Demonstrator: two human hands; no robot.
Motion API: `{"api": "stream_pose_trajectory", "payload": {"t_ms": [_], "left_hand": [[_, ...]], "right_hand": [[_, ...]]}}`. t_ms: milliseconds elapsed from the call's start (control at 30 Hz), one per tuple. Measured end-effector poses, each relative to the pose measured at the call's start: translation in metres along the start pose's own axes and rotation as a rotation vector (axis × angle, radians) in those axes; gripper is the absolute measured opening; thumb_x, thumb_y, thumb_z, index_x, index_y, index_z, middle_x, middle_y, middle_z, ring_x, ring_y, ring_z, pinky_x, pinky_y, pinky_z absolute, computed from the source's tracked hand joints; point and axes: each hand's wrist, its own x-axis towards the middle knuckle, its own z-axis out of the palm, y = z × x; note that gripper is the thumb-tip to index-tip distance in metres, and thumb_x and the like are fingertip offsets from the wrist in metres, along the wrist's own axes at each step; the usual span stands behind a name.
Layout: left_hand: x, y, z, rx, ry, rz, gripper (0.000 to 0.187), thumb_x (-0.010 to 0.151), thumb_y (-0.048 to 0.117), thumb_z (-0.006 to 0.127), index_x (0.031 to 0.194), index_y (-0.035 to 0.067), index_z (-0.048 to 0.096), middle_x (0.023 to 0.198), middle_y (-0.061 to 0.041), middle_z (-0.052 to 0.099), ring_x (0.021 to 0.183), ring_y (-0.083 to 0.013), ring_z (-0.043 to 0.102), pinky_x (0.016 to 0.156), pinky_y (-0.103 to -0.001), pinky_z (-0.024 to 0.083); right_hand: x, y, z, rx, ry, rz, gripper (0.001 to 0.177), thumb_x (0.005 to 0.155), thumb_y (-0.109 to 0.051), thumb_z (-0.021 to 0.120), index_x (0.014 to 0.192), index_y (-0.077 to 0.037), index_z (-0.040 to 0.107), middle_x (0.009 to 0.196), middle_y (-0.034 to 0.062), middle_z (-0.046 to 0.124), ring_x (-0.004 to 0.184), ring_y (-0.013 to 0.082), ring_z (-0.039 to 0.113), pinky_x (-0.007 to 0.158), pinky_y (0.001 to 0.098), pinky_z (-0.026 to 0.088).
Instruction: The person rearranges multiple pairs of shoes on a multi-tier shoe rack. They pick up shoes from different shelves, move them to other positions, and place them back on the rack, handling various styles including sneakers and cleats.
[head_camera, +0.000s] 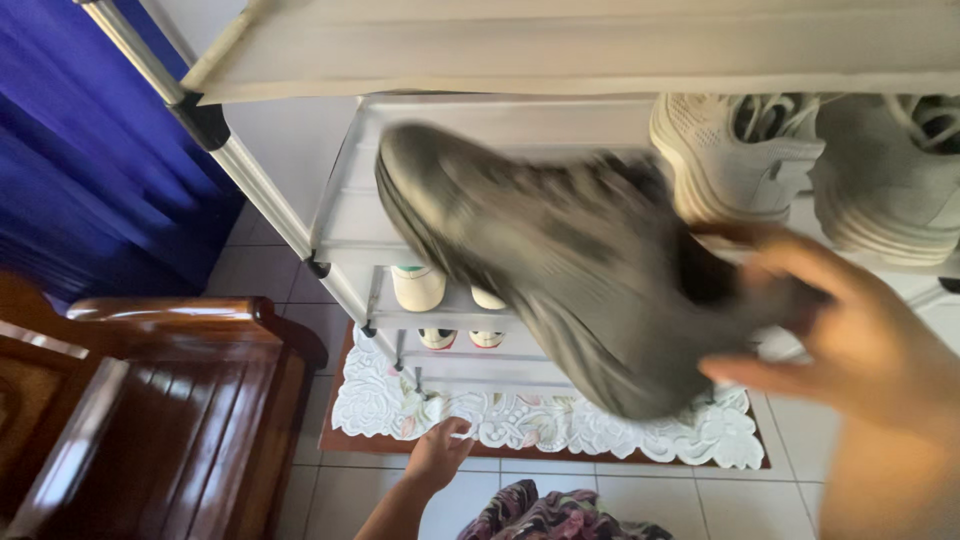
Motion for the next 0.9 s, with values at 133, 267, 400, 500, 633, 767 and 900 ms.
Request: {"api": "stream_pose_trajectory", "payload": {"t_ms": [133,267,400,500,633,767,900], "left_hand": [[-0.009,-0.021,-0.01,-0.019,0.049,-0.02,0.035,0.088,0.026,0.072,0.12,0.011,0.069,0.119,-0.009,0.075,0.109,-0.0228,0.074,0.091,-0.036,0.058],[-0.009,-0.031,-0.02,-0.029,0.07,-0.036,0.035,0.089,0.027,0.071,0.12,0.011,0.069,0.116,-0.01,0.076,0.108,-0.0223,0.076,0.09,-0.035,0.058],[0.002,-0.025,-0.029,-0.067,0.058,-0.052,0.035,0.091,0.025,0.069,0.122,0.01,0.068,0.115,-0.011,0.077,0.104,-0.0233,0.078,0.089,-0.035,0.06],[0.008,-0.016,-0.033,-0.011,0.091,0.017,0.034,0.09,0.025,0.071,0.12,0.009,0.069,0.116,-0.011,0.075,0.105,-0.023,0.076,0.088,-0.036,0.059],[0.017,-0.001,-0.041,-0.056,0.087,0.046,0.036,0.09,0.024,0.07,0.123,0.009,0.067,0.123,-0.009,0.071,0.108,-0.0217,0.074,0.088,-0.036,0.06],[0.034,0.019,-0.052,0.043,0.141,0.072,0.037,0.089,0.024,0.073,0.123,0.01,0.068,0.127,-0.011,0.067,0.114,-0.0242,0.069,0.092,-0.038,0.057],[0.054,0.049,-0.068,0.125,0.357,0.109,0.052,0.084,0.018,0.072,0.131,0.007,0.055,0.142,-0.017,0.049,0.11,-0.031,0.066,0.087,-0.043,0.058]], "right_hand": [[0.089,-0.042,0.065,-0.408,0.078,-0.092,0.064,0.071,-0.015,0.09,0.125,-0.004,0.058,0.126,0.0096,0.06,0.095,0.0144,0.067,0.072,0.0255,0.063],[0.15,-0.049,0.106,-0.582,0.198,-0.296,0.064,0.077,-0.026,0.092,0.124,-0.002,0.056,0.126,0.013,0.064,0.1,0.0233,0.068,0.081,0.0372,0.06],[0.193,-0.04,0.136,-0.653,0.301,-0.306,0.061,0.081,-0.032,0.092,0.121,-0.004,0.056,0.117,0.0111,0.066,0.096,0.0269,0.071,0.082,0.0441,0.059],[0.207,-0.038,0.149,-0.818,0.34,-0.348,0.063,0.079,-0.034,0.094,0.119,-0.005,0.056,0.119,0.0131,0.064,0.097,0.0327,0.069,0.073,0.0462,0.057],[0.22,-0.036,0.155,-0.898,0.36,-0.407,0.064,0.079,-0.033,0.093,0.124,-0.008,0.055,0.121,0.0128,0.063,0.102,0.0329,0.068,0.07,0.0452,0.057],[0.21,-0.033,0.151,-0.829,0.368,-0.441,0.066,0.085,-0.028,0.091,0.135,-0.008,0.052,0.127,0.0147,0.062,0.11,0.0334,0.066,0.077,0.0445,0.058],[0.177,-0.029,0.138,-0.77,0.386,-0.505,0.061,0.093,-0.015,0.085,0.143,-0.004,0.05,0.139,0.0177,0.059,0.124,0.036,0.063,0.094,0.0439,0.059]]}}
